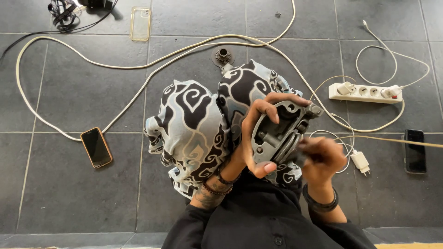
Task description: The person sits on the floor and uses a small metal tool to scrape and clean the interior surfaces of a metallic mechanical housing. They rotate the part to access different areas and continue scraping along the edges and inner walls.
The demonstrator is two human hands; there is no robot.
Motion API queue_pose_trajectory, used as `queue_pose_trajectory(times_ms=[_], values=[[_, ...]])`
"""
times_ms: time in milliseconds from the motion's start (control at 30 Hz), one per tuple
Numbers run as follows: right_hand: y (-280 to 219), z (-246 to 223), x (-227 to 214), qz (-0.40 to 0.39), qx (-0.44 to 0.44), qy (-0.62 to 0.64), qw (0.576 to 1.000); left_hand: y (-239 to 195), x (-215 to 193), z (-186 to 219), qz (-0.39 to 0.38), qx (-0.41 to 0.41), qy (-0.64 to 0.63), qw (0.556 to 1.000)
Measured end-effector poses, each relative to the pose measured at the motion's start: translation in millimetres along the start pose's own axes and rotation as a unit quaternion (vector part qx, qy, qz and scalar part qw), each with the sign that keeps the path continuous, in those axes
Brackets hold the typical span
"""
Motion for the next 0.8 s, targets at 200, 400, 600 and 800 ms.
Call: queue_pose_trajectory(times_ms=[200, 400, 600, 800], values=[[-1.8, -6.2, 2.3, -0.005, -0.014, -0.021, 1.0, -1.0, 1.1, 0.0, 0.008, 0.004, -0.007, 1.0], [19.8, -1.1, -0.7, 0.067, 0.044, -0.02, 0.997, 4.4, 2.1, 7.5, -0.017, -0.011, 0.049, 0.999], [0.9, -7.7, 4.9, -0.016, -0.01, -0.009, 1.0, 0.5, 2.0, 1.5, 0.008, 0.002, 0.008, 1.0], [-6.1, -0.1, 1.0, 0.031, 0.027, -0.035, 0.999, 0.0, -1.9, 7.2, -0.009, -0.011, 0.015, 1.0]])
Point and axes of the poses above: each hand's wrist, its own y-axis towards the middle knuckle, its own x-axis out of the palm, z = x × y, the point moved 3 cm from there along y, towards the middle knuckle, and after that the axes turned 1 degree about -y, right-handed, at the moved point
